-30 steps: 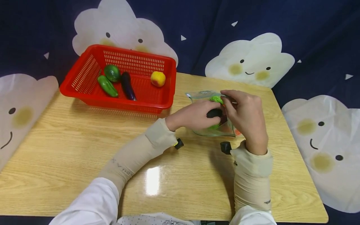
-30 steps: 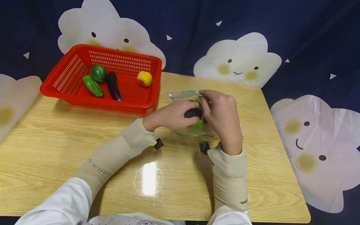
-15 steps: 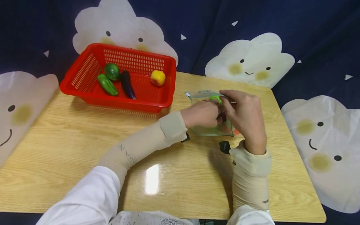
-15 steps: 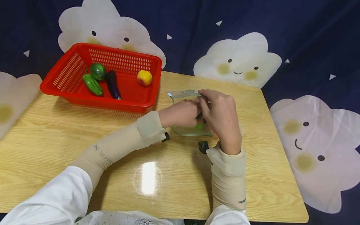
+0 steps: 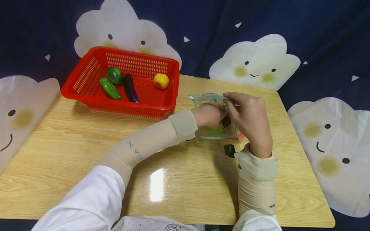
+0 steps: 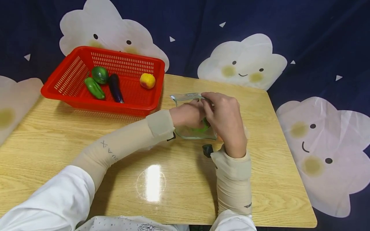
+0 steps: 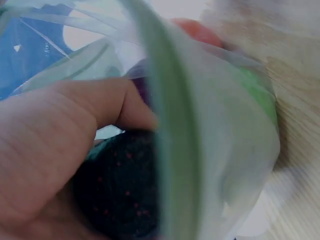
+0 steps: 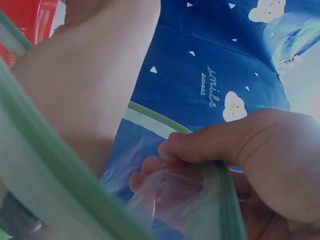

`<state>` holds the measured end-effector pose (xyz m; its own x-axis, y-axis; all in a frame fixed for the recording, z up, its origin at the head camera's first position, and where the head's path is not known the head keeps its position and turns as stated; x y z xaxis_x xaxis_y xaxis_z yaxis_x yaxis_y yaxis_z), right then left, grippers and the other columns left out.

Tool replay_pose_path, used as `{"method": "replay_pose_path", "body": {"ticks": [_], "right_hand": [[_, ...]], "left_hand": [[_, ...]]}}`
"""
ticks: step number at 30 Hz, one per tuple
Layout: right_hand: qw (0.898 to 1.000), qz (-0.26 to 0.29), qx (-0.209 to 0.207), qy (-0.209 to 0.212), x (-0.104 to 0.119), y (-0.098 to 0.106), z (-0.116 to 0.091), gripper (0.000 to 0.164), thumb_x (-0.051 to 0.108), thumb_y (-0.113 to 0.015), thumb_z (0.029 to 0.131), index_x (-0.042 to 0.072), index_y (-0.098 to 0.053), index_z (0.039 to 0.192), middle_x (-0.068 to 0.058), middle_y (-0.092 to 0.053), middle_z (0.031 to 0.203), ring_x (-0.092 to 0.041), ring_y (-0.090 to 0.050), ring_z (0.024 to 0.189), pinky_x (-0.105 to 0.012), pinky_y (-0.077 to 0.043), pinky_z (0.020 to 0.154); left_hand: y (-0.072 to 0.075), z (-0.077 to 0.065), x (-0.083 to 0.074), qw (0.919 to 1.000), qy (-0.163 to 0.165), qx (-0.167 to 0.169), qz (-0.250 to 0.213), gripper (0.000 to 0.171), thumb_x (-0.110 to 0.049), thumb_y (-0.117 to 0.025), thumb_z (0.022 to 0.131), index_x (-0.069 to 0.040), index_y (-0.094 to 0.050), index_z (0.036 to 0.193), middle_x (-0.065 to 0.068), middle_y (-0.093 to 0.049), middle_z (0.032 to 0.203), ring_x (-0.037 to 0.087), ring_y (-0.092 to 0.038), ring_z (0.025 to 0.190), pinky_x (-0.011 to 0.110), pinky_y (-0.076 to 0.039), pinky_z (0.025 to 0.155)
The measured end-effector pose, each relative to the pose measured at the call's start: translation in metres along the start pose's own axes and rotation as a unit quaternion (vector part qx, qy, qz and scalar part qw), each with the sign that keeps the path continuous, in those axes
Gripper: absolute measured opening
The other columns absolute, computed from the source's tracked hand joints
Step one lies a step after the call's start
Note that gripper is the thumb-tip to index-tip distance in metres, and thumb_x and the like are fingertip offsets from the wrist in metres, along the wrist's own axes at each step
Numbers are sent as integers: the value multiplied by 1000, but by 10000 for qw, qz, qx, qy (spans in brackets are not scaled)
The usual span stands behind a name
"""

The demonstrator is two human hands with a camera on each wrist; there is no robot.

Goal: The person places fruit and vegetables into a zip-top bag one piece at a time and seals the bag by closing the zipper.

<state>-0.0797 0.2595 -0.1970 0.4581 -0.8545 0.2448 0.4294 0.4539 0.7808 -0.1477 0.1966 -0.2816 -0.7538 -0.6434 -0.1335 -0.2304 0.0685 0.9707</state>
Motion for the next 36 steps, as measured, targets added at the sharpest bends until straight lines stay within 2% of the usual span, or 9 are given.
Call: {"method": "replay_pose_path", "body": {"ticks": [5, 8, 12, 17, 19, 21, 26, 29, 36], "right_hand": [[10000, -52, 9, 21, 1, 2, -1, 21, 19, -59, 88, 10, -70, 103, -6, -69, 92, -16, -66, 75, -35, -52, 66], [10000, -52, 18, 23, 2, 1, -1, 21, 19, -59, 88, 10, -70, 103, -6, -69, 93, -16, -66, 76, -35, -52, 67], [10000, -40, 43, 50, 2, 0, 0, 21, 19, -59, 88, 9, -70, 102, -6, -69, 93, -15, -66, 76, -34, -52, 65], [9999, -64, 19, 87, 1, 0, 0, 20, 18, -60, 88, 8, -71, 102, -7, -69, 92, -17, -66, 75, -34, -51, 65], [9999, -58, -6, 82, 0, 1, 0, 20, 18, -60, 88, 8, -71, 102, -7, -69, 92, -17, -66, 75, -34, -50, 65], [10000, -61, -19, 75, 0, 2, 0, 20, 17, -60, 87, 8, -71, 102, -7, -69, 92, -17, -66, 75, -34, -50, 65], [10000, -70, -5, 41, -1, 2, 1, 20, 18, -60, 87, 9, -71, 102, -6, -70, 90, -15, -65, 72, -32, -50, 62], [10000, -69, -6, 40, -1, 2, 1, 20, 17, -59, 88, 9, -71, 102, -6, -70, 89, -15, -65, 71, -32, -51, 61], [10000, -2, -15, -2, 0, 1, 0, 19, 17, -60, 87, 10, -71, 100, -5, -70, 87, -13, -65, 68, -31, -51, 59]], "left_hand": [[2, 1, 1, 9978, -114, -226, 608, 45, -25, -32, 99, -22, -29, 143, 2, -24, 147, 16, -51, 106, 28, -50, 68], [1, -2, 1, 9941, -286, -539, 892, 39, -20, -29, 100, -19, -39, 138, 4, -28, 146, 15, -53, 103, 25, -50, 65], [0, -7, -1, 9854, -593, -957, 1274, 34, -20, -32, 99, -16, -50, 128, 7, -40, 137, 17, -50, 110, 24, -47, 79], [5, -14, -5, 9907, -713, -822, 815, 40, -32, -41, 96, -18, -47, 133, 6, -42, 137, 17, -41, 122, 31, -39, 95], [7, -17, -6, 9939, -654, -732, 497, 43, -36, -42, 95, -21, -45, 135, 6, -39, 139, 18, -39, 124, 34, -41, 93], [10, -23, -8, 9928, -717, -767, 580, 46, -39, -44, 94, -22, -42, 137, 5, -39, 140, 21, -36, 127, 36, -40, 95], [16, -38, -12, 9861, -936, -1134, 774, 37, -39, -47, 92, -21, -53, 124, 2, -61, 108, 24, -51, 102, 36, -49, 77], [21, -45, -13, 9852, -963, -1264, 636, 28, -38, -48, 91, -20, -60, 110, -1, -62, 90, 22, -55, 87, 35, -49, 72], [27, -60, -12, 9848, -1161, -1249, 338, 21, -35, -51, 88, -18, -63, 94, -1, -60, 91, 17, -56, 79, 33, -47, 70]]}}
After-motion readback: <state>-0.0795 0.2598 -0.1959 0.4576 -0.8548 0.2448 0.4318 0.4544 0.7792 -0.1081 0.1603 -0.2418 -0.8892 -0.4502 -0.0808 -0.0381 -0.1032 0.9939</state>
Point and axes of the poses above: each hand's wrist, its own z-axis towards the middle knuckle, its own y-axis out of the back of the hand, x = y × z, the point moved 4 cm from there along z, towards the middle knuckle
